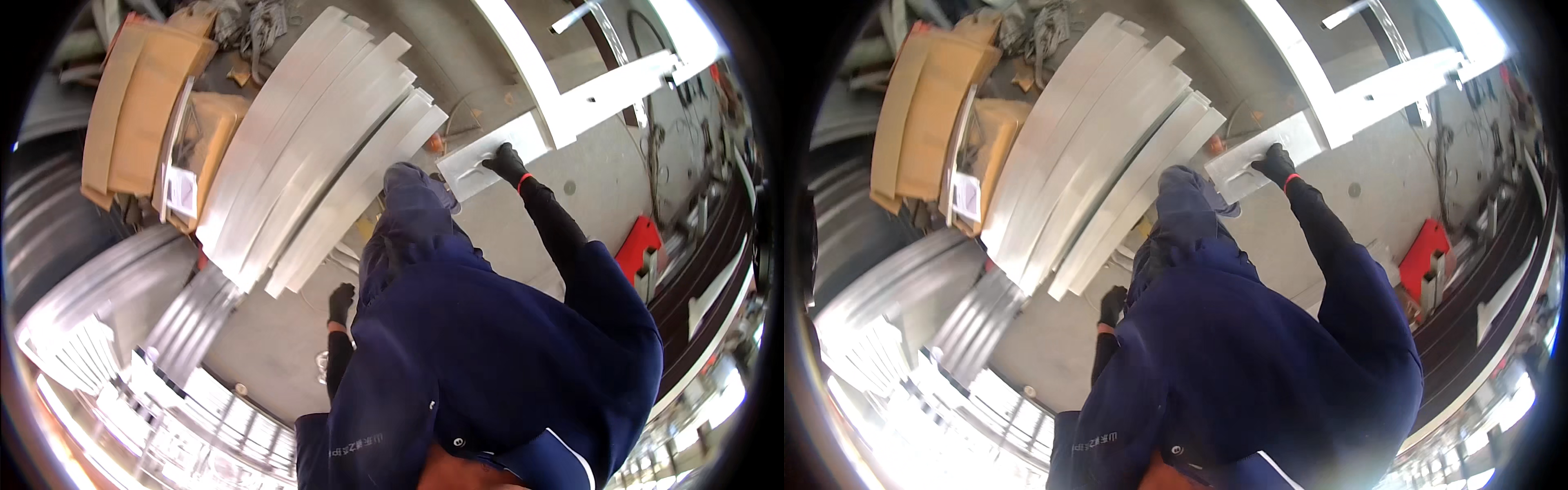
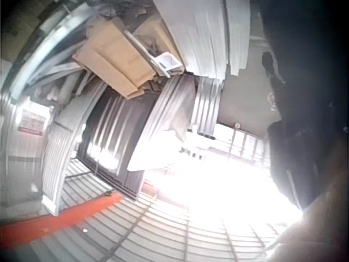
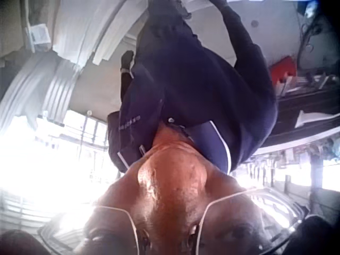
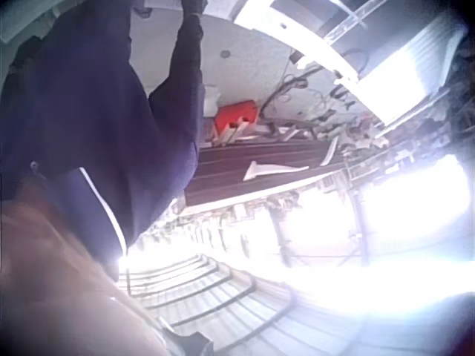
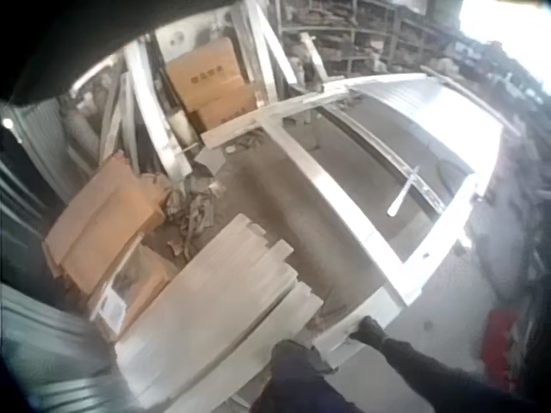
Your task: The person assembles a large white metal frame structure by hand in a workshop. They pick up long metal bars and a large slatted panel, aligning and fitting the bars into the frame's slots. The person repeatedly adjusts the components to ensure they fit securely.
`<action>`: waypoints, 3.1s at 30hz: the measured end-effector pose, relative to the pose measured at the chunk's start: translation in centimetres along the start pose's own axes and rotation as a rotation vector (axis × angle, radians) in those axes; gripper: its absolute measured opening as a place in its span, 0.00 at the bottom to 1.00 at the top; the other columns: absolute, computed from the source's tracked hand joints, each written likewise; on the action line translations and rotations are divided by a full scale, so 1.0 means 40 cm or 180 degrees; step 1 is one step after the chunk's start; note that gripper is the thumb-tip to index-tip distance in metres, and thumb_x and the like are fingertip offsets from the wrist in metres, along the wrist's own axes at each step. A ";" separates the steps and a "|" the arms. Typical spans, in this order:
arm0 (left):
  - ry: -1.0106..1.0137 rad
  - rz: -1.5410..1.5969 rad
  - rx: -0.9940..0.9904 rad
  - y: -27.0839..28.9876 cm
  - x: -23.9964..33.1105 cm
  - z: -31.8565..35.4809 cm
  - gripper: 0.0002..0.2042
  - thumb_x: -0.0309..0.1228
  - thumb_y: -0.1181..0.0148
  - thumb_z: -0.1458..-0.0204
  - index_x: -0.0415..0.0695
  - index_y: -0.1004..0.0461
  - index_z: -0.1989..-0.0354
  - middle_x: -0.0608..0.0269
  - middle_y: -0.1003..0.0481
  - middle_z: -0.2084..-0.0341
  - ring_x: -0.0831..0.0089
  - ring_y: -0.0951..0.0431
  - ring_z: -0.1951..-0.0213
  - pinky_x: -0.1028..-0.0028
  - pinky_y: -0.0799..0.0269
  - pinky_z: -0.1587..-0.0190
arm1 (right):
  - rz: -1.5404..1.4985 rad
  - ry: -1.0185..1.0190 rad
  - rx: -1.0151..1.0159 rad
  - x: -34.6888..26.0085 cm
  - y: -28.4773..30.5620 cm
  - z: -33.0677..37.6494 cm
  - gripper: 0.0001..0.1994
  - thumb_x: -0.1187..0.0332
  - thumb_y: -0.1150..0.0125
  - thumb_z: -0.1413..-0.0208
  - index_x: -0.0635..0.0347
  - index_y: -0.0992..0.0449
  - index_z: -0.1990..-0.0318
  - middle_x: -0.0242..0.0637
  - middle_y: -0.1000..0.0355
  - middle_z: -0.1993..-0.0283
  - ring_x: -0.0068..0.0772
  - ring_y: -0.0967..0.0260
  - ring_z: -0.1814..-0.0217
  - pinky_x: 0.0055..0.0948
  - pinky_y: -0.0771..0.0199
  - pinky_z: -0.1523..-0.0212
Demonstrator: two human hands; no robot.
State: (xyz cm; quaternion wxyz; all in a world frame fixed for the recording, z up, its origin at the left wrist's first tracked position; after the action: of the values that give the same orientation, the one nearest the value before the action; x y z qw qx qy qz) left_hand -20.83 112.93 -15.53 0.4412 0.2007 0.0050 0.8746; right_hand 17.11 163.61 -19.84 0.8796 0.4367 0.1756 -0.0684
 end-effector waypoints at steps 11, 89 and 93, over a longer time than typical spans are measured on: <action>-0.1117 -0.1175 -0.1112 0.055 0.388 -0.194 0.15 0.43 0.51 0.46 0.46 0.27 0.62 0.65 0.24 0.67 0.74 0.26 0.65 0.74 0.33 0.64 | -0.0231 -0.0636 0.0270 -0.062 0.003 0.059 0.33 0.56 0.27 0.68 0.64 0.34 0.55 0.56 0.35 0.55 0.55 0.32 0.54 0.41 0.30 0.53; -0.1997 -0.0046 -0.0830 -0.362 3.153 -0.947 0.17 0.36 0.58 0.40 0.37 0.33 0.50 0.55 0.29 0.53 0.65 0.32 0.49 0.69 0.38 0.45 | -0.3783 -0.1409 0.1227 -0.961 1.212 -1.798 0.12 0.65 0.46 0.49 0.66 0.26 0.74 0.36 0.34 0.84 0.30 0.36 0.85 0.29 0.36 0.81; -0.2419 -0.0502 -0.1096 -0.336 3.463 -0.864 0.20 0.37 0.61 0.38 0.37 0.38 0.43 0.54 0.34 0.46 0.65 0.34 0.44 0.67 0.42 0.41 | -0.4061 -0.1044 0.1662 -1.089 1.153 -2.028 0.18 0.65 0.53 0.45 0.73 0.31 0.53 0.35 0.34 0.80 0.29 0.38 0.81 0.28 0.35 0.77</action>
State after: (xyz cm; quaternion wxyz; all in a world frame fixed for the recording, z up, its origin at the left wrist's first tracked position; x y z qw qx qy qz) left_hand -96.19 234.13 -1.78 0.5043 0.4313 -0.2889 0.6901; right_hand -30.94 254.55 -14.63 0.5496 0.4294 0.2404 -0.6751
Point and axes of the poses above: each hand's wrist, its own z-axis away from the middle knuckle, its own y-axis out of the back of the hand, x = y × z, the point moved 2 cm from there along -z, towards the middle knuckle
